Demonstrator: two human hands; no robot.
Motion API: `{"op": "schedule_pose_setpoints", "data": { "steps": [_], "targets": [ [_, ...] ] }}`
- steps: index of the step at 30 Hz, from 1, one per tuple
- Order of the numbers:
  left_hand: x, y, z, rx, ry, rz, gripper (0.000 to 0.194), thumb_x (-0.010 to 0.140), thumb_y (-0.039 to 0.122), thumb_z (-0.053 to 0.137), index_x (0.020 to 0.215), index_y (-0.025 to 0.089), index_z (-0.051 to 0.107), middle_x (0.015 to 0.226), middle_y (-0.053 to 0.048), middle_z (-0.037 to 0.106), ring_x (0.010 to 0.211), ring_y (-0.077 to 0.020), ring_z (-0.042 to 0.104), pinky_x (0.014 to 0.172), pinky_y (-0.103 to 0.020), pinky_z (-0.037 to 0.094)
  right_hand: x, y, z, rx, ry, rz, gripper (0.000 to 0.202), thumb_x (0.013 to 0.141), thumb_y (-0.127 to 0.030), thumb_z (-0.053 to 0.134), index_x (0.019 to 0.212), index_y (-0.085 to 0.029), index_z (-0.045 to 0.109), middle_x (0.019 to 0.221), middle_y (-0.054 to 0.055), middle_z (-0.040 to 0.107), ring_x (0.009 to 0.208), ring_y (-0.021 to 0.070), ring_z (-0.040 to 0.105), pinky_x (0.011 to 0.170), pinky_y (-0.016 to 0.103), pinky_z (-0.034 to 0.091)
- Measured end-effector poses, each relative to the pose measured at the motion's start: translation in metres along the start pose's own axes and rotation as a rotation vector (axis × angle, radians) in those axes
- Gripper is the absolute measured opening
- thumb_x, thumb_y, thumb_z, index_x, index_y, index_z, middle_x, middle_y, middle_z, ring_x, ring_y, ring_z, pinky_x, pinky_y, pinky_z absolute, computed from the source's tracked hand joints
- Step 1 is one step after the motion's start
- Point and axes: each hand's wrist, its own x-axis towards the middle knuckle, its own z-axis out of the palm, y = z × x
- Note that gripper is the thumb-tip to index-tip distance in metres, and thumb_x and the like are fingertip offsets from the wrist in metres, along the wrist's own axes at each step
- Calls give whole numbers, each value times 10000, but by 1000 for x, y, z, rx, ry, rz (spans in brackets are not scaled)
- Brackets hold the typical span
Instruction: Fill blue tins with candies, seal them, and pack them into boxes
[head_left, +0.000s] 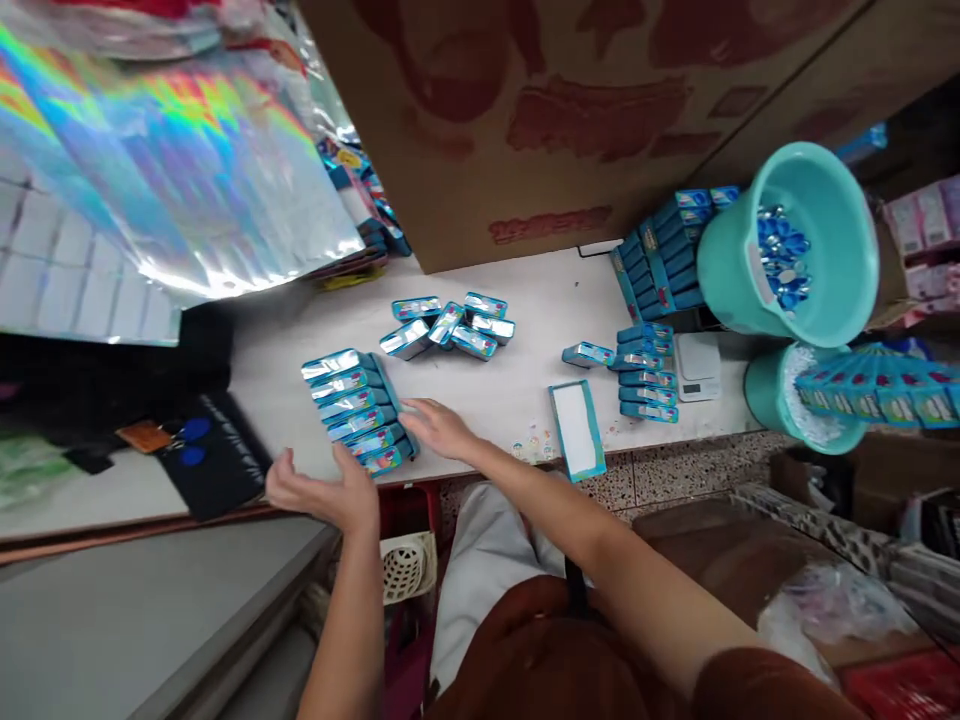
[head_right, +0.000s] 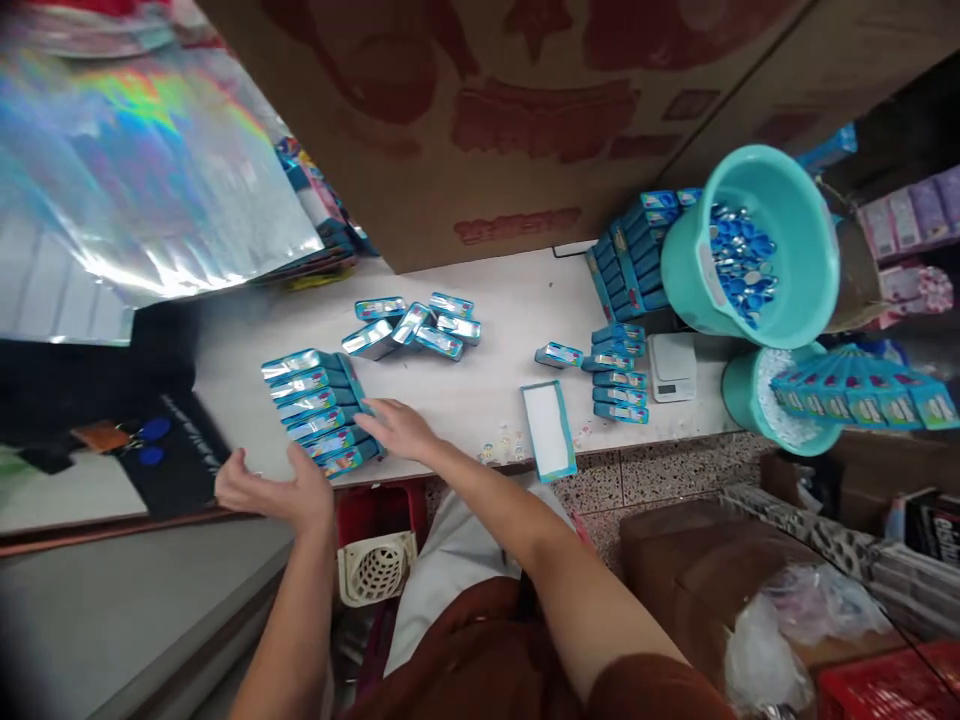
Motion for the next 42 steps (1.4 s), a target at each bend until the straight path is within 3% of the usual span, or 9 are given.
{"op": "schedule_pose_setpoints", "data": {
  "steps": [5,8,11,15,22,27,30,36,42],
  "targets": [
    [-12,71,6,-79,-310,465,482,817,376,562,1252,187,475,1302,-176,474,1295,-336,374,1090,-550,261,-99,18,-128,-236,396,-24,284,930,-355,458,1059,-198,656,1045,78,685,1001,194,611,920,347,463],
    [26,108,27,-18,-392,627,695,780,394,616,1380,156,358,1433,-189,379,1386,-339,255,1120,-529,219,-137,37,-185,-364,528,13,270,912,-359,476,1043,-203,652,1015,91,683,985,228,611,903,397,471],
    [81,130,46,99,-471,760,893,725,363,680,1458,137,224,1533,-195,231,1442,-350,113,1140,-534,165,-142,45,-209,-439,543,-5,271,902,-368,486,1074,-221,635,1013,97,676,985,251,611,899,426,473],
    [125,140,68,213,-642,867,965,658,256,729,1463,143,209,1512,-201,279,1419,-354,207,1126,-494,236,-115,39,-200,-463,540,-83,275,888,-369,522,1096,-215,616,1042,99,667,1011,254,605,921,427,463],
    [113,118,71,261,-616,550,585,789,280,594,1306,143,358,1255,-178,507,1023,-273,603,794,-360,495,-39,18,-157,-486,549,-92,336,849,-394,600,1106,-179,588,1059,105,629,1024,245,562,897,385,458],
    [123,104,67,235,-672,774,323,816,293,536,1115,181,491,1111,-136,565,997,-274,585,827,-382,482,16,0,-128,-704,373,-81,357,801,-365,673,1078,-155,592,1086,126,599,1035,269,506,872,402,418],
    [142,107,78,183,-573,953,276,772,321,574,1017,201,536,1177,-163,548,1161,-343,491,947,-491,416,39,-1,-117,-824,299,-43,218,837,-265,625,1017,-145,596,1102,121,586,1038,259,488,858,385,404],
    [165,124,111,80,-731,1135,441,640,300,631,1047,197,496,1278,-163,501,1209,-344,462,987,-446,413,44,6,-110,-902,337,11,256,875,-243,571,1109,-144,538,1148,116,557,1024,249,477,857,380,394],
    [151,137,97,263,-672,1057,743,663,403,666,1308,160,386,1110,-149,526,987,-332,565,879,-424,457,35,6,-112,-883,307,47,312,925,-146,427,1223,-186,509,1170,109,565,1022,234,488,858,370,393]
  ]
}}
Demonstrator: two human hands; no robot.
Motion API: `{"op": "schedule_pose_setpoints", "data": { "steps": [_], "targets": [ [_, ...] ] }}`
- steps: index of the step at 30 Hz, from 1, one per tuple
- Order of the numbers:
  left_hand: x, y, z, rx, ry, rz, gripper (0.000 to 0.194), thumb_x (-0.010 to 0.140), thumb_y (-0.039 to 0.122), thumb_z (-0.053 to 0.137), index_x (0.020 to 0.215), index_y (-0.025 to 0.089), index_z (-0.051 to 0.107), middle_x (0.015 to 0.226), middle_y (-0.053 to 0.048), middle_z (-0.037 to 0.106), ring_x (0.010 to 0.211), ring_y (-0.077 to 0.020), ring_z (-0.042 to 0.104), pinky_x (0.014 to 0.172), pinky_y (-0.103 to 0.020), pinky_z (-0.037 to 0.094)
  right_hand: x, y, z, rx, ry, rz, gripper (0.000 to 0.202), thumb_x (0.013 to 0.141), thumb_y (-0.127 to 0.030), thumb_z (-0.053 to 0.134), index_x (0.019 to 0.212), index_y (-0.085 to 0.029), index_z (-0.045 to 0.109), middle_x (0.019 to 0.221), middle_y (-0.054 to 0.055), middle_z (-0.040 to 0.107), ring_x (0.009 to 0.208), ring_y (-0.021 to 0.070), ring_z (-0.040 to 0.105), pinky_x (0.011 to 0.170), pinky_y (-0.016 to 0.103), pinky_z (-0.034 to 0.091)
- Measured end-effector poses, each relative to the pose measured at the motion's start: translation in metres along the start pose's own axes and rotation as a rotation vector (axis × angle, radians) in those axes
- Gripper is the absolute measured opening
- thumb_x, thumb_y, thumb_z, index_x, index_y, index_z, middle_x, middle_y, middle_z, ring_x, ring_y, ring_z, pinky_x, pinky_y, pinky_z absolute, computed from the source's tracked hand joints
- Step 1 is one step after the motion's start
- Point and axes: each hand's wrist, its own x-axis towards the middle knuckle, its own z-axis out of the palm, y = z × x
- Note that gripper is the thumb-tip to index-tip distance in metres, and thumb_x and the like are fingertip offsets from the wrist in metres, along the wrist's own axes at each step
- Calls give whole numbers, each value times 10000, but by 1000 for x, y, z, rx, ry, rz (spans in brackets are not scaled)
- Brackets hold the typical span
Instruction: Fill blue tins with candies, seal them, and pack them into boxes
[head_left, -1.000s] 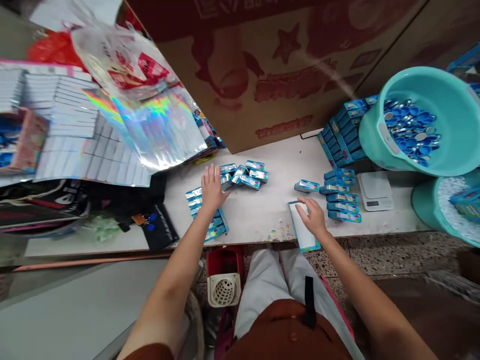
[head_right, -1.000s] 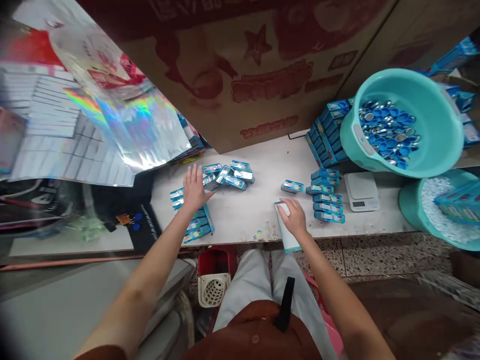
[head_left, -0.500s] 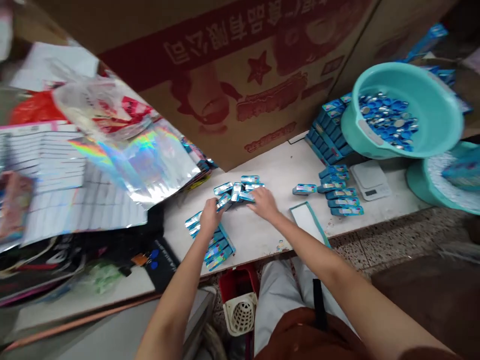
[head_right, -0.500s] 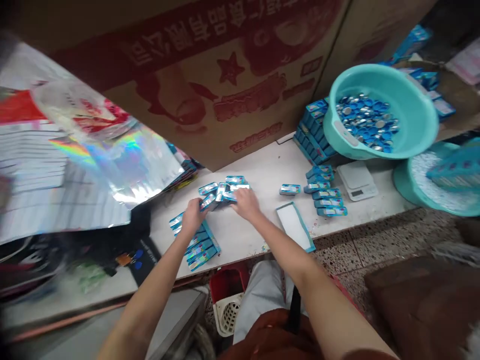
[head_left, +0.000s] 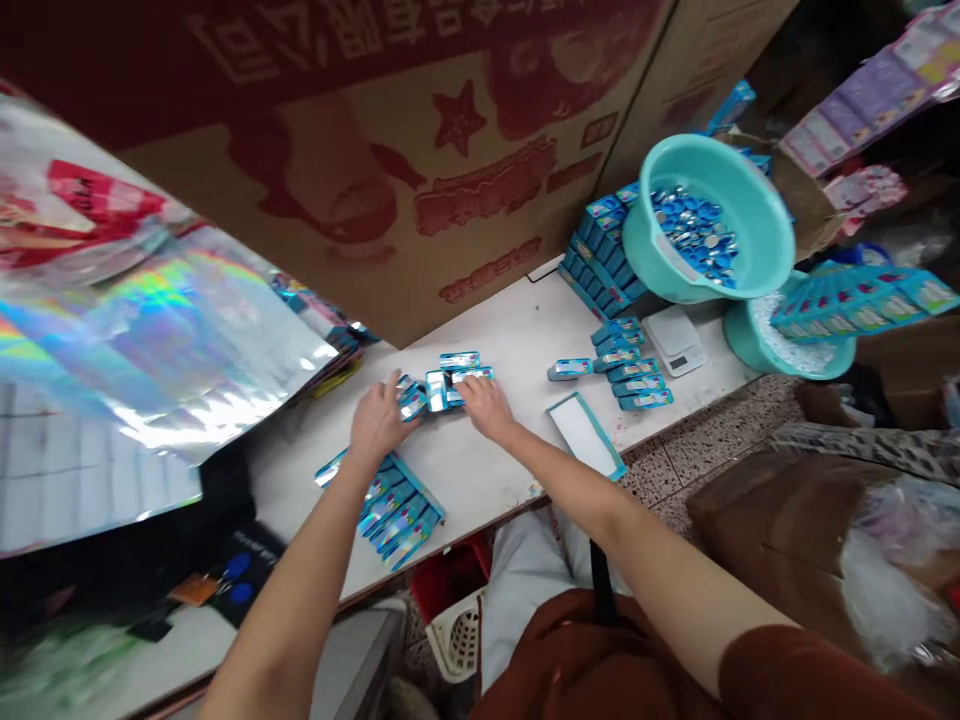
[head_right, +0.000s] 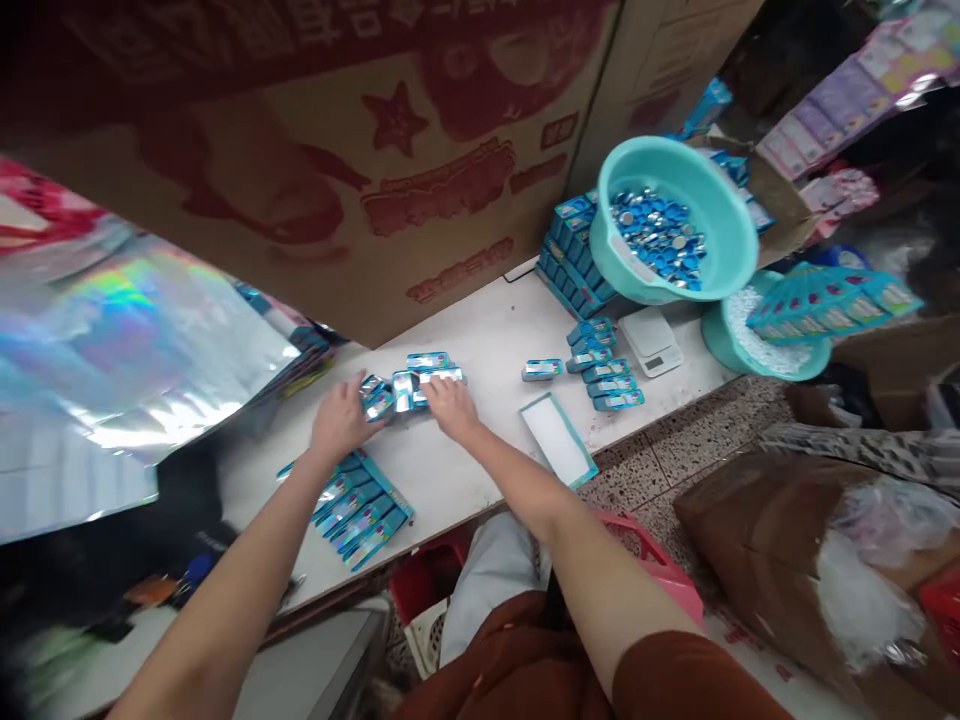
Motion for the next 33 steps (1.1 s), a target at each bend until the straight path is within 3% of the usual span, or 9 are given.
{"op": "schedule_pose_setpoints", "data": {
  "steps": [4,8,11,14,17,19,22,28,33],
  "targets": [
    [-14,20,4,-16,-26,-109,742,697,370,664,1332,138,357,1141,-163,505,1006,-317,567,868,-398,453,-14,11,-3,1,3,-33,360,919,-108,397,1241,-204,527,1220,105,557,1063,235,478,867,359,395],
    [-22,27,2,-69,-6,-170,655,711,358,662,1261,121,398,1110,-165,548,1061,-333,546,893,-422,436,-28,22,-9,-15,-34,-68,393,879,-102,475,1243,-233,542,1224,101,558,1085,238,483,864,355,406],
    [-32,25,-20,-158,104,-281,707,694,428,678,1267,135,387,1134,-157,559,1081,-339,546,910,-441,433,-31,30,-14,-17,9,-54,463,850,-180,576,1305,-205,496,1293,120,523,1138,258,466,931,382,386],
    [-49,26,-54,-253,191,-374,817,661,496,699,1312,149,347,1225,-157,528,1130,-338,529,942,-449,430,-23,36,-20,5,88,-37,687,788,-262,675,1394,-136,376,1387,162,439,1264,290,376,1033,421,316],
    [-72,34,-80,-313,138,-359,836,655,525,700,1326,174,345,1262,-142,508,1149,-323,523,948,-439,440,-9,37,-24,21,35,-75,752,724,-292,731,1365,-100,386,1342,184,458,1269,303,371,1046,427,308],
    [-87,45,-85,-327,89,-301,807,670,531,690,1321,190,356,1236,-126,518,1142,-315,526,938,-438,450,-2,33,-25,-3,-43,-75,732,678,-305,766,1296,-81,443,1260,193,499,1189,312,431,1011,426,346],
    [-109,68,-81,-332,56,-183,769,697,513,677,1314,187,355,1177,-124,530,1109,-313,535,923,-442,459,0,26,-21,-42,-124,-10,710,636,-318,795,1221,-71,475,1179,191,530,1096,319,475,954,420,398],
    [-142,125,-61,-384,-46,6,667,733,416,669,1289,202,369,1080,-109,548,1003,-293,563,864,-425,485,-14,26,-11,60,-138,6,617,717,-244,704,1244,-109,413,1162,156,549,1076,289,495,923,402,428],
    [-157,174,-48,-460,-44,-6,673,710,379,699,1277,215,377,1069,-94,551,1002,-279,556,873,-415,485,-52,59,-50,175,27,32,600,744,-341,663,1243,-107,426,1147,151,567,1075,282,516,929,389,439]
  ]
}}
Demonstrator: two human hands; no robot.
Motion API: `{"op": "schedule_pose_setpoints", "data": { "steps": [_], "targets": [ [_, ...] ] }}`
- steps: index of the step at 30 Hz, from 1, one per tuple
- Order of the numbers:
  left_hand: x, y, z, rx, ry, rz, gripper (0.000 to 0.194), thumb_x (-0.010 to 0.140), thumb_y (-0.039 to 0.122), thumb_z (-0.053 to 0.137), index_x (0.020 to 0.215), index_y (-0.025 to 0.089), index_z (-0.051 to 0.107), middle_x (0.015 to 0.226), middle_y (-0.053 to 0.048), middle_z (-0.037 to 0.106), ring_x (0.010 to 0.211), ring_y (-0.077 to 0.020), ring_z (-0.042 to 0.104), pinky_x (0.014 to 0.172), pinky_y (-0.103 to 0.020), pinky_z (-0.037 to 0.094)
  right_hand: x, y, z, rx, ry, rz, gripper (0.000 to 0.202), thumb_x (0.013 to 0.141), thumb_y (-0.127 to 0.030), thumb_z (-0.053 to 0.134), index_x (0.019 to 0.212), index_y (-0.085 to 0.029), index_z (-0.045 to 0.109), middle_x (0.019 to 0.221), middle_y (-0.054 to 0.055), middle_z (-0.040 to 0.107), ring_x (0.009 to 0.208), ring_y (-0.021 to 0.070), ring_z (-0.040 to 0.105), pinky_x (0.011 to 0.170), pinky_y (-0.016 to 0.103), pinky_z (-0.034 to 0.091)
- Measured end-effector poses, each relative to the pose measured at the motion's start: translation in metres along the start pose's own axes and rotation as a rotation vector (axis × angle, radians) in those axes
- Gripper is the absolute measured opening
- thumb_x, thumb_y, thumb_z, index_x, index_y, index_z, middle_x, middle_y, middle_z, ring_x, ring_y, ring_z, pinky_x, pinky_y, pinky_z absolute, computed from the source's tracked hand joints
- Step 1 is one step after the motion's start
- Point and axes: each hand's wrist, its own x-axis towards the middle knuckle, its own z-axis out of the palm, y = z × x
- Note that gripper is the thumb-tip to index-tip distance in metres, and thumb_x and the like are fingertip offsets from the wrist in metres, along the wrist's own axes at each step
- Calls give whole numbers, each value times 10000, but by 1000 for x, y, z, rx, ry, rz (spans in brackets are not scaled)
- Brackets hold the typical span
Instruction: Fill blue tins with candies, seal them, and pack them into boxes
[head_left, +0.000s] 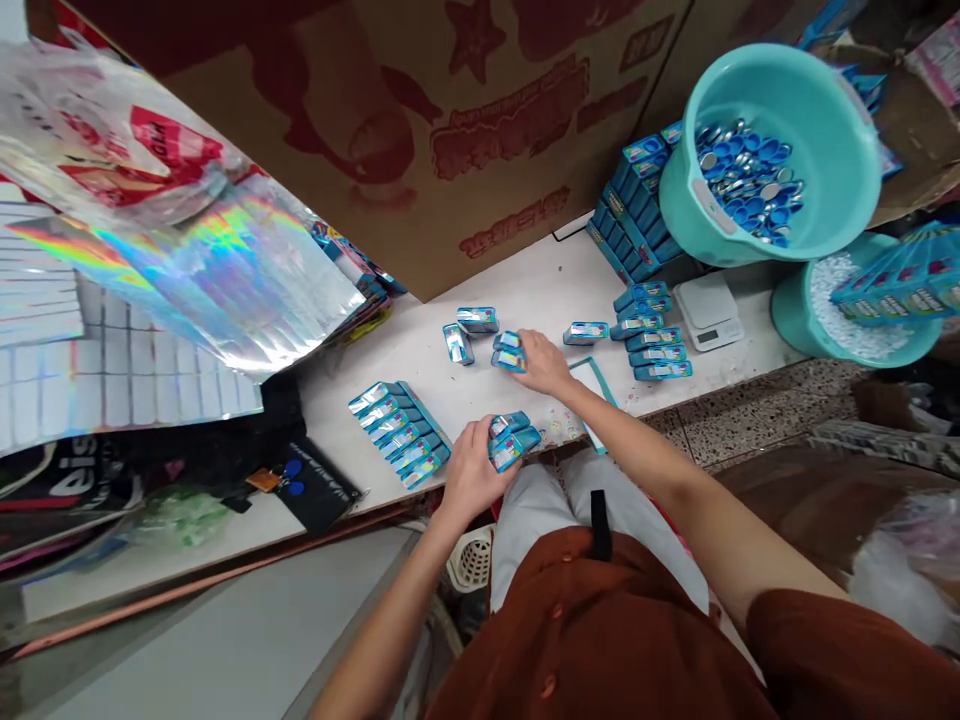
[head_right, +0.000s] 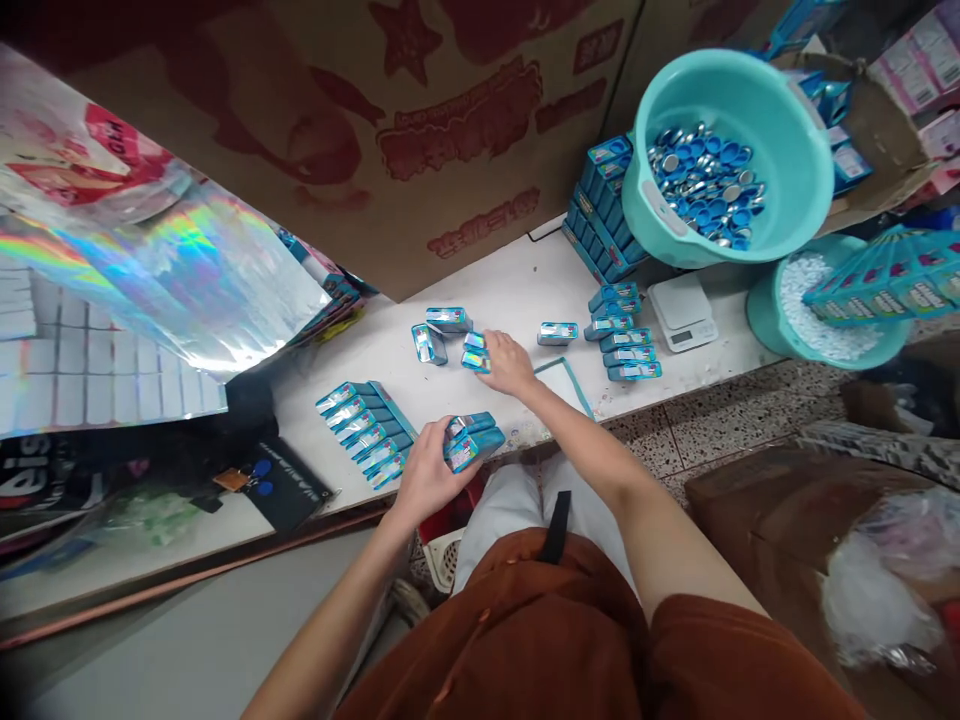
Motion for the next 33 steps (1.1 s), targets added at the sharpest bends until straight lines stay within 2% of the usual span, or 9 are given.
{"op": "schedule_pose_setpoints", "data": {
  "steps": [3,6,9,12,18,25,28,33],
  "targets": [
    [2,25,22,-76,56,-43,705,695,379,719,1283,214,367,1091,-92,541,1015,-266,558,884,-402,486,-39,32,-43,31,175,110,685,748,-449,661,1284,-111,402,1199,169,554,1126,296,511,960,409,428],
    [15,52,46,-136,115,-80,750,676,383,740,1296,214,353,1104,-92,533,1027,-264,563,888,-397,489,-84,69,-83,1,300,227,768,723,-556,657,1300,-115,404,1225,185,549,1141,318,518,959,440,431],
    [34,77,69,-152,145,-73,755,668,377,749,1294,216,359,1109,-92,536,1038,-265,561,900,-397,485,-127,100,-112,-28,352,299,807,696,-616,651,1294,-124,424,1215,187,565,1123,329,538,934,459,446],
    [53,99,91,-139,148,-41,726,674,385,743,1277,210,379,1115,-96,548,1046,-265,557,910,-398,481,-163,120,-129,-25,340,344,817,673,-625,665,1284,-131,444,1182,180,591,1083,329,567,895,454,468],
    [76,124,125,-73,148,-20,680,689,388,717,1255,181,404,1130,-119,565,1053,-274,552,918,-402,466,-213,139,-143,33,299,452,812,642,-597,693,1277,-143,467,1169,169,611,1053,331,590,850,436,486],
    [92,139,150,89,76,2,627,695,285,668,1256,195,403,1129,-109,560,1054,-284,523,901,-398,426,-246,145,-145,38,218,423,768,663,-587,673,1266,-156,471,1146,155,618,1044,319,596,854,430,487],
    [98,138,158,150,81,1,621,715,224,627,1283,193,379,1166,-110,545,1094,-284,490,913,-401,399,-252,147,-143,25,199,398,759,682,-587,655,1272,-151,460,1140,159,613,1047,318,592,852,429,487],
    [106,124,169,220,68,-51,632,698,110,584,1287,192,370,1219,-120,531,1145,-283,454,920,-401,381,-253,152,-146,10,181,379,743,697,-585,637,1278,-163,450,1156,150,609,1053,309,591,865,429,483]
  ]
}}
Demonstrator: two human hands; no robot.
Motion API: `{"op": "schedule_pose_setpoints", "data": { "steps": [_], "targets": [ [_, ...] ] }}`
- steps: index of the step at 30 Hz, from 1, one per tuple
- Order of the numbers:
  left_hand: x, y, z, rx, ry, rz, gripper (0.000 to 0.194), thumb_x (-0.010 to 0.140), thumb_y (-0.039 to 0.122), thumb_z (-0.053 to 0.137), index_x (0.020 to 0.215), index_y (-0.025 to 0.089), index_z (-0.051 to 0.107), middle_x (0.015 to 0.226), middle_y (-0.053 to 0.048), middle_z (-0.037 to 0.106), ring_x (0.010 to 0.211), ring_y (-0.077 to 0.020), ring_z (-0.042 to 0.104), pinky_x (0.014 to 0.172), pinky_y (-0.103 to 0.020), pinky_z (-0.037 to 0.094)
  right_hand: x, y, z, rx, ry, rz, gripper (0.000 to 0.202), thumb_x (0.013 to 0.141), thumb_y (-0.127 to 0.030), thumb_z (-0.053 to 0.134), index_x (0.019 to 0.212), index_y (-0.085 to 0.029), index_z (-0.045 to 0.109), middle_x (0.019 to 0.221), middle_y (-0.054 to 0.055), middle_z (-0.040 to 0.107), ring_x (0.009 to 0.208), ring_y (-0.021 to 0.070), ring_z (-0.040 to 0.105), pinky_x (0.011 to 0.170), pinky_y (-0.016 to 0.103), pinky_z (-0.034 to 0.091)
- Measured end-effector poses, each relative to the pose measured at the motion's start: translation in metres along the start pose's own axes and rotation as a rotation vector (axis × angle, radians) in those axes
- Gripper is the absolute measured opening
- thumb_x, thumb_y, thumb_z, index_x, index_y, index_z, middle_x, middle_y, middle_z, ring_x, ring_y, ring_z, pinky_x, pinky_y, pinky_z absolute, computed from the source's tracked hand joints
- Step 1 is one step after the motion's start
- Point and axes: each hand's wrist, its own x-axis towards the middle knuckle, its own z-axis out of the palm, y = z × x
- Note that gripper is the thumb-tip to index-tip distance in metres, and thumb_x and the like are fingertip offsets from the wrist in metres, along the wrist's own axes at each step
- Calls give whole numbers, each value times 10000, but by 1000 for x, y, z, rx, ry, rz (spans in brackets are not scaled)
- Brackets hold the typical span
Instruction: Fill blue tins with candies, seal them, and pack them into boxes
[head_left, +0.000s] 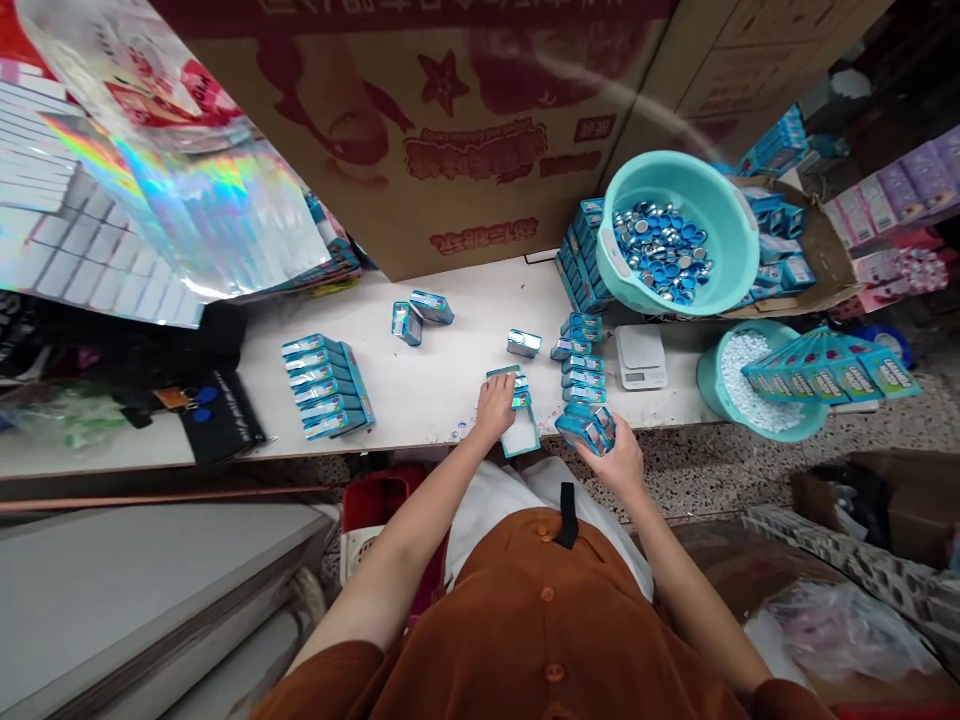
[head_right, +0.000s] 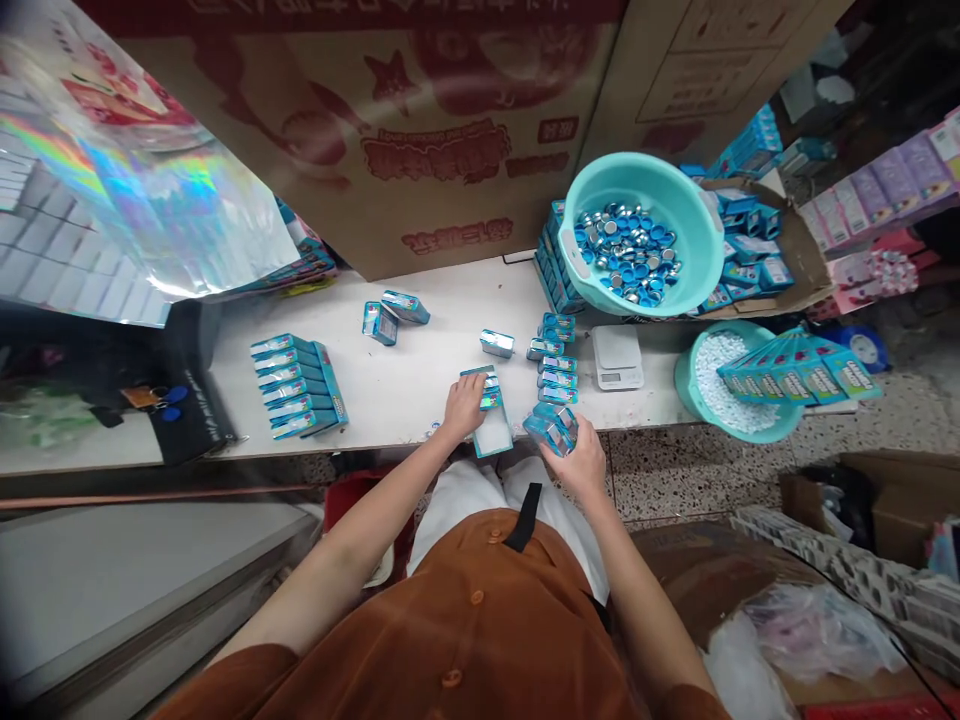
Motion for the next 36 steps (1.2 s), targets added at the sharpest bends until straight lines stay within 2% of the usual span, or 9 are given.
{"op": "schedule_pose_setpoints", "data": {
  "steps": [9,14,16,19,26,29,31,34,36],
  "targets": [
    [7,-19,4,-151,11,-57,637,688,144,634,1278,205,402,1236,-124,537,1182,-282,463,962,-418,398,15,6,-4,-24,-28,-47,781,678,-631,637,1276,-163,455,1177,155,604,1065,331,589,882,456,480],
    [7,-37,-5,-300,-55,70,788,647,376,751,1325,181,401,1287,-137,516,1215,-289,459,1019,-408,387,13,2,5,-12,-85,-87,786,694,-600,642,1307,-159,422,1195,162,592,1089,335,574,884,463,481],
    [11,-44,-12,-316,-81,78,720,749,482,653,1341,161,400,1313,-141,515,1224,-281,462,1029,-393,380,10,2,10,-4,-117,-85,771,696,-589,644,1302,-168,424,1194,160,592,1087,331,575,883,454,482],
    [22,-51,-22,-243,-139,-7,524,892,464,454,1311,150,454,1284,-138,560,1188,-272,506,998,-386,393,4,5,18,5,-150,-65,748,683,-587,650,1270,-169,449,1168,149,601,1075,320,580,889,444,479],
    [51,-48,-36,-70,-263,-37,409,916,410,411,1273,226,487,1208,-104,618,1052,-269,591,832,-355,449,-8,17,17,-21,-138,-21,756,678,-602,633,1263,-159,453,1168,160,596,1082,327,574,882,453,478],
    [58,-51,-44,-11,-245,55,427,920,318,379,1338,238,425,1183,-124,611,1081,-279,570,875,-388,425,-11,21,13,-16,-109,1,759,684,-596,635,1272,-154,449,1179,171,592,1079,334,574,883,461,478],
    [62,-58,-50,-29,-279,214,427,904,227,372,1319,288,453,1255,-109,566,1184,-265,509,965,-405,377,-13,25,12,-4,-102,9,759,687,-598,637,1272,-153,448,1178,175,592,1074,335,575,883,461,479],
    [71,-68,-58,-145,-454,441,372,848,157,444,1134,352,580,1363,-29,502,1311,-213,402,1059,-386,318,-17,29,12,2,-89,32,760,684,-598,647,1265,-151,449,1176,169,593,1071,333,577,889,462,479],
    [77,-72,-59,-204,-548,484,314,807,132,493,1011,339,614,1375,5,499,1326,-187,391,1060,-361,336,-21,31,12,3,-84,52,758,684,-594,650,1268,-156,445,1176,164,592,1074,329,577,895,461,477]
  ]
}}
